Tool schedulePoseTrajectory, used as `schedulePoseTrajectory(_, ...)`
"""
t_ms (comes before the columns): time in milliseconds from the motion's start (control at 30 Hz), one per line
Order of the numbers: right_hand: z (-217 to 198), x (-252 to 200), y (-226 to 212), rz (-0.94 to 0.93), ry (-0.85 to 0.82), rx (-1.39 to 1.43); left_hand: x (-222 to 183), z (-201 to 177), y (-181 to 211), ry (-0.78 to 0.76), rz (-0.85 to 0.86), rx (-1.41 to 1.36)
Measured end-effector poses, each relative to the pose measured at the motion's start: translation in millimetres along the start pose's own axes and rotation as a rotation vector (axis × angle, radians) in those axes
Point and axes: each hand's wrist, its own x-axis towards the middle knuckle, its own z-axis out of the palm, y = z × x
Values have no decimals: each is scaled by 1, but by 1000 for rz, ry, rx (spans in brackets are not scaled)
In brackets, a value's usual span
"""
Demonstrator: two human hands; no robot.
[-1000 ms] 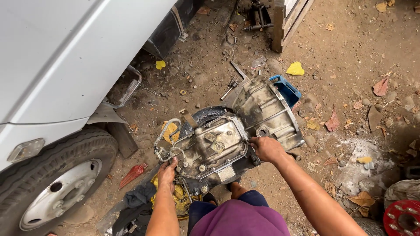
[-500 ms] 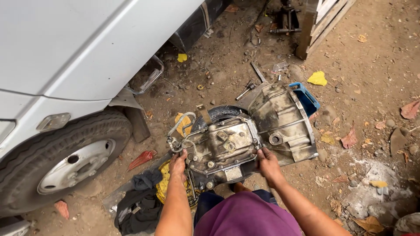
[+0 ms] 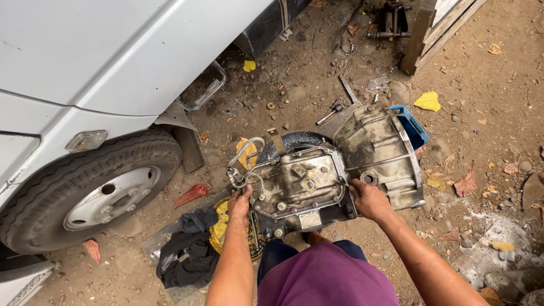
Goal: Disassembling a vehicle gearbox by removing bolts with a wrench
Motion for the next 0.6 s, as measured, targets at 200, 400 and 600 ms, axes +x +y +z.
schedulePoseTrajectory(200, -12, -16, 3, -26, -2, 124, -17, -4, 4, -27, -4, 30)
schedulePoseTrajectory(400, 7, -21, -5, -55, 98, 210, 42, 2, -42, 49, 131, 244)
schedulePoseTrajectory(600, 79, -14, -17, 144, 122, 990, 36, 4, -36, 64, 125, 353)
